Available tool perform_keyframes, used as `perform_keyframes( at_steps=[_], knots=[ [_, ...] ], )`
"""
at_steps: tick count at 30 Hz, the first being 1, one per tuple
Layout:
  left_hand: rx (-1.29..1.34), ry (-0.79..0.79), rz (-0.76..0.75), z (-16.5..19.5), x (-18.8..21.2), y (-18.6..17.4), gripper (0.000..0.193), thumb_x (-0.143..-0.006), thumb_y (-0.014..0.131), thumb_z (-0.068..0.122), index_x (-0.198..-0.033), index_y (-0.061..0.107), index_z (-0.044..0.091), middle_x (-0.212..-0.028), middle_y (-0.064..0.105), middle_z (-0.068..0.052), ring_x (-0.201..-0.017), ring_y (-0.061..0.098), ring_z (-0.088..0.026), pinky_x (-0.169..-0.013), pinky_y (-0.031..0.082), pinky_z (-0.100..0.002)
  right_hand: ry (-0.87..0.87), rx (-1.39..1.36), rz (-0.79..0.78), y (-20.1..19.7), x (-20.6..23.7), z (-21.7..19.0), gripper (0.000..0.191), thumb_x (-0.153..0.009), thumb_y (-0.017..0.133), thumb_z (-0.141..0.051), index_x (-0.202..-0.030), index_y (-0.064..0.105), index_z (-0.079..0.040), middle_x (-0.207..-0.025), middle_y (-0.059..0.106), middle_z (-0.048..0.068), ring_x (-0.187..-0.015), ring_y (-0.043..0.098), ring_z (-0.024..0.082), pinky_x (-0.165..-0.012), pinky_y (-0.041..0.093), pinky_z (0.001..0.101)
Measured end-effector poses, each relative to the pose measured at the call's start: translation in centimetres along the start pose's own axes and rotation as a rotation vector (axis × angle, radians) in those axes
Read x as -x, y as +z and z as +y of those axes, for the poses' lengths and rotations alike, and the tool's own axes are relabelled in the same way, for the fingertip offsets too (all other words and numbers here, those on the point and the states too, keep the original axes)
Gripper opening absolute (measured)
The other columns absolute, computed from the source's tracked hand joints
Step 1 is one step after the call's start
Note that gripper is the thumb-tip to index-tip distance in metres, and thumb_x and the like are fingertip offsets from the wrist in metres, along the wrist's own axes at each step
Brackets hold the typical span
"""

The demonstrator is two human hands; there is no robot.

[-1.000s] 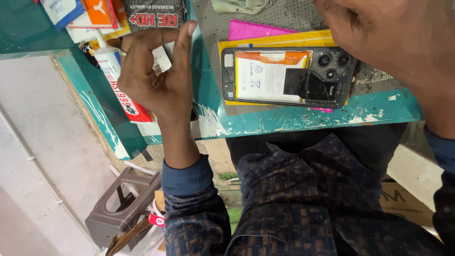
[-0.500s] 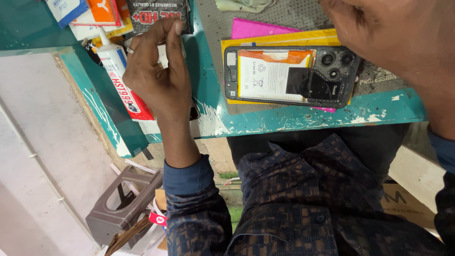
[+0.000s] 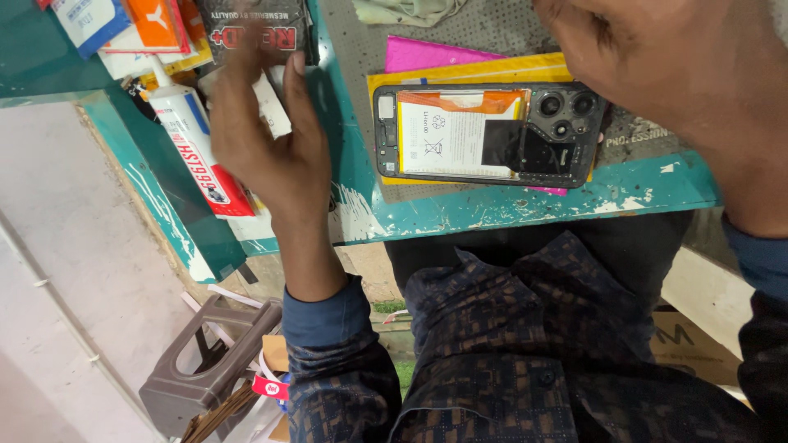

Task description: The person uses a metal prying tool to carefully lift and separate the battery from the interior of a disassembled smartphone. They repeatedly pry along the battery edges and camera area, then lift the phone to inspect the underside before continuing to work on the battery separation.

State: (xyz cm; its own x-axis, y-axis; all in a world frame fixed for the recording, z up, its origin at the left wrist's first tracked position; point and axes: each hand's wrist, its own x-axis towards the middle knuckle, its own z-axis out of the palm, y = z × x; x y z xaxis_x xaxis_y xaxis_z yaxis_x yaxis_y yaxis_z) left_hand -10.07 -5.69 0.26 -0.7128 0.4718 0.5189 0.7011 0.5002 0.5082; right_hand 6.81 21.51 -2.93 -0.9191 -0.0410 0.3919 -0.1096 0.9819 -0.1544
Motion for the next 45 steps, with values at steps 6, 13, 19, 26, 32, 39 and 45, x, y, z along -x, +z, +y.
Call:
perform_keyframes(
  at_steps=[6, 13, 19, 26, 32, 39, 45],
  knots=[
    [-0.008, 0.01, -0.137, 3.1, 1.0, -0.1, 0.019, -0.102, 0.08, 0.003, -0.118, 0.071, 0.0, -0.107, 0.075, -0.009, -0.095, 0.073, -0.022, -0.086, 0.052, -0.035, 0.043, -0.122, -0.06, -0.4, -1.5, -0.2, 0.006, -0.106, 0.068, -0.011, -0.106, 0.073, -0.007, -0.078, 0.062, 0.004, -0.063, 0.058, 0.015, -0.059, 0.045, 0.027],
    [0.258, 0.05, -0.288, 6.0, -0.6, 0.1, 0.034, -0.093, 0.087, 0.011, -0.122, 0.071, 0.004, -0.114, 0.07, -0.008, -0.106, 0.069, -0.023, -0.091, 0.055, -0.034, 0.043, -0.699, -0.02, -0.4, -2.2, -0.5, 0.01, -0.111, 0.068, 0.001, -0.12, 0.067, 0.004, -0.114, 0.07, 0.014, -0.104, 0.07, 0.017, -0.093, 0.057, 0.0241],
    [0.171, 0.239, -0.281, 6.0, -1.8, 1.0, 0.024, -0.09, 0.086, 0.007, -0.112, 0.075, 0.006, -0.105, 0.071, -0.005, -0.095, 0.067, -0.024, -0.083, 0.052, -0.038, -0.019, -0.842, -0.012, -0.3, -2.2, -0.1, 0.013, -0.114, 0.069, 0.005, -0.126, 0.065, 0.007, -0.127, 0.069, 0.018, -0.119, 0.071, 0.021, -0.106, 0.06, 0.0266],
    [0.25, 0.068, -0.245, 4.8, -1.9, 1.0, 0.019, -0.104, 0.081, 0.004, -0.12, 0.071, 0.008, -0.112, 0.072, -0.003, -0.102, 0.07, -0.018, -0.09, 0.056, -0.03, -0.034, -0.777, -0.064, -1.2, -3.2, 0.1, 0.021, -0.111, 0.073, -0.001, -0.127, 0.064, 0.008, -0.125, 0.07, 0.017, -0.111, 0.072, 0.02, -0.095, 0.062, 0.0256],
    [0.286, 0.189, -0.276, 5.1, -2.1, 1.8, 0.027, -0.097, 0.084, 0.01, -0.12, 0.071, 0.01, -0.112, 0.07, -0.002, -0.095, 0.066, -0.02, -0.084, 0.053, -0.032, -0.048, -0.625, -0.125, -1.8, -4.6, -0.7, 0.03, -0.092, 0.081, -0.005, -0.114, 0.069, 0.011, -0.108, 0.073, 0.021, -0.087, 0.073, 0.023, -0.072, 0.059, 0.0314],
    [0.217, 0.213, -0.312, 4.8, -2.0, 1.6, 0.022, -0.102, 0.076, 0.001, -0.122, 0.069, 0.01, -0.11, 0.069, -0.003, -0.094, 0.062, -0.023, -0.082, 0.051, -0.035, -0.061, -0.697, -0.06, -1.9, -4.2, -1.0, 0.024, -0.105, 0.076, -0.003, -0.125, 0.066, 0.008, -0.116, 0.07, 0.017, -0.104, 0.072, 0.021, -0.09, 0.06, 0.0274],
    [0.093, 0.095, -0.182, 4.7, -0.8, 2.3, 0.022, -0.103, 0.072, -0.003, -0.123, 0.068, 0.006, -0.116, 0.069, -0.007, -0.098, 0.065, -0.024, -0.085, 0.055, -0.035, -0.042, -0.704, -0.003, -0.7, -2.8, -0.9, 0.017, -0.116, 0.069, -0.001, -0.13, 0.063, 0.006, -0.126, 0.07, 0.016, -0.116, 0.072, 0.021, -0.099, 0.061, 0.0269]
  ],
)
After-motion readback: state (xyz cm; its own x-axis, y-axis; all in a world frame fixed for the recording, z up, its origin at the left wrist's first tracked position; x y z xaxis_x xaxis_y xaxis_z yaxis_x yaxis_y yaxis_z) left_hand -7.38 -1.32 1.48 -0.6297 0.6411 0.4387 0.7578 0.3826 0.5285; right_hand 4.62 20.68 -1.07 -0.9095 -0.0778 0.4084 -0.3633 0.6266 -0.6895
